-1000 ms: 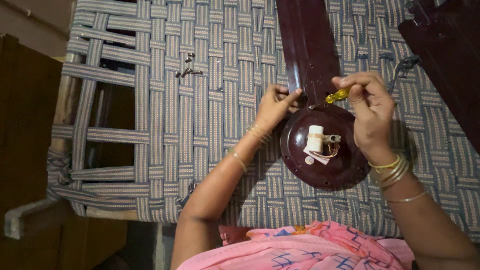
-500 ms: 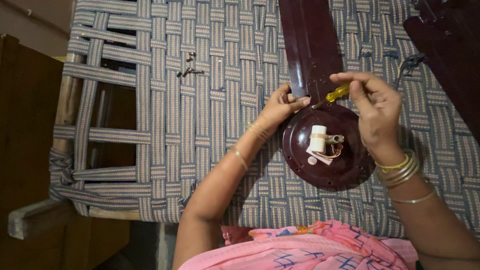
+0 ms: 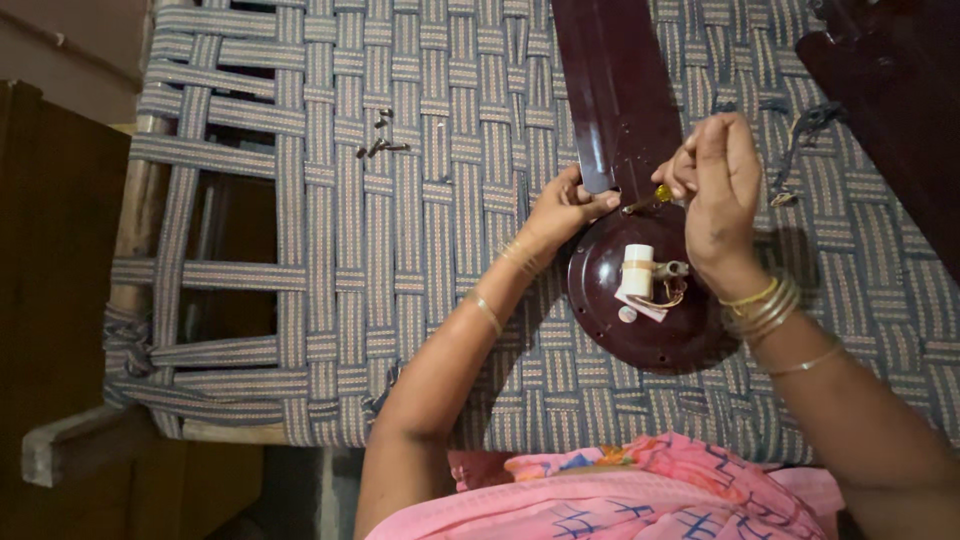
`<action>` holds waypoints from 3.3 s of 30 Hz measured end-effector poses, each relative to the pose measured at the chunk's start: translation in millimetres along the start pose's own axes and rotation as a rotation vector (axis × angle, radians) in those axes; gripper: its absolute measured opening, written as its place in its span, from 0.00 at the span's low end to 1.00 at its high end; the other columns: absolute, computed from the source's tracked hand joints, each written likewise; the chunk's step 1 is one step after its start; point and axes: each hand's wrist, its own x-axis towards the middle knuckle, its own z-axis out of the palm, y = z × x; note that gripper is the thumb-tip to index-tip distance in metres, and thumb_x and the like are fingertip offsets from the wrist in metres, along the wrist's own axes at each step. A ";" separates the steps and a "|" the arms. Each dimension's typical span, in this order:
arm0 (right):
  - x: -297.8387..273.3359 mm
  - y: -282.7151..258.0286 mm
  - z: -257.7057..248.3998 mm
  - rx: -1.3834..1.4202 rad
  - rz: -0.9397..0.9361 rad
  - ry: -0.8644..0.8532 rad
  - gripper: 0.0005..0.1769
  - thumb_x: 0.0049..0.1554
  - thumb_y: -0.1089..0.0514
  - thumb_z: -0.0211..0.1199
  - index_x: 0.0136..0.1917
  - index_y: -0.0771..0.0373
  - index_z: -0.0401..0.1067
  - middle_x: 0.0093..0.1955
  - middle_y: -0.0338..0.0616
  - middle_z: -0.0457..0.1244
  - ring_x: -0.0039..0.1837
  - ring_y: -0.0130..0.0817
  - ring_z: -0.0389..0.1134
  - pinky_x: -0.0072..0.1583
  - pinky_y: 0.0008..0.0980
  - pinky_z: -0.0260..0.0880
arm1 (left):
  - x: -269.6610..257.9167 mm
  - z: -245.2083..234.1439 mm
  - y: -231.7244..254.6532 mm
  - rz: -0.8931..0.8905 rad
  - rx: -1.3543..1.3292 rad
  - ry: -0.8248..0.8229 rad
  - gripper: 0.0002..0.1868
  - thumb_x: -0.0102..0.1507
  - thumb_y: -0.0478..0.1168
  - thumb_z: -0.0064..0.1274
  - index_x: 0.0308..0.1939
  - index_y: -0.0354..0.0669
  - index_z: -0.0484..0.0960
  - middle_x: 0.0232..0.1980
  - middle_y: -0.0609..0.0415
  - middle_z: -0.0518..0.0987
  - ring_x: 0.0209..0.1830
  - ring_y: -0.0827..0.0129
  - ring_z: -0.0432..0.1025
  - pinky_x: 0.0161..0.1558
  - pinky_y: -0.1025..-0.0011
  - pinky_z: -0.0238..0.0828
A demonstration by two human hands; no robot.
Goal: The person uses a yellow screwdriver to fasten screws into the motor housing of a maroon ceiling fan blade assembly resting on a woven charpai. The person repeatedly picks up screws, aligns them, and tightens them into the blade mount, working on one blade at a time.
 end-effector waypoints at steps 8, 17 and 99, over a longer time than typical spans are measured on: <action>20.3 11.6 -11.1 0.253 -0.009 -0.140 0.20 0.76 0.42 0.45 0.49 0.57 0.55 0.28 0.30 0.43 0.29 0.21 0.44 0.38 0.27 0.56 | -1.8 0.1 0.2 -0.004 0.007 0.011 0.23 0.60 0.28 0.61 0.58 0.30 0.71 0.46 0.45 0.84 0.49 0.66 0.79 0.52 0.71 0.77; 22.7 10.2 -29.8 -0.107 -0.085 -0.210 0.23 0.77 0.41 0.42 0.47 0.58 0.59 0.34 0.34 0.54 0.36 0.25 0.57 0.45 0.29 0.67 | -1.9 1.0 5.9 -0.037 0.039 -0.007 0.23 0.61 0.29 0.61 0.58 0.33 0.71 0.48 0.47 0.84 0.49 0.67 0.78 0.55 0.71 0.77; 73.0 -24.5 -15.0 -1.202 0.781 -0.831 0.20 0.59 0.45 0.61 0.57 0.58 0.81 0.43 0.51 0.75 0.44 0.37 0.73 0.50 0.39 0.72 | 12.2 -23.7 -14.7 -0.030 -0.113 -0.210 0.23 0.61 0.22 0.57 0.58 0.37 0.69 0.49 0.49 0.84 0.50 0.70 0.79 0.49 0.76 0.76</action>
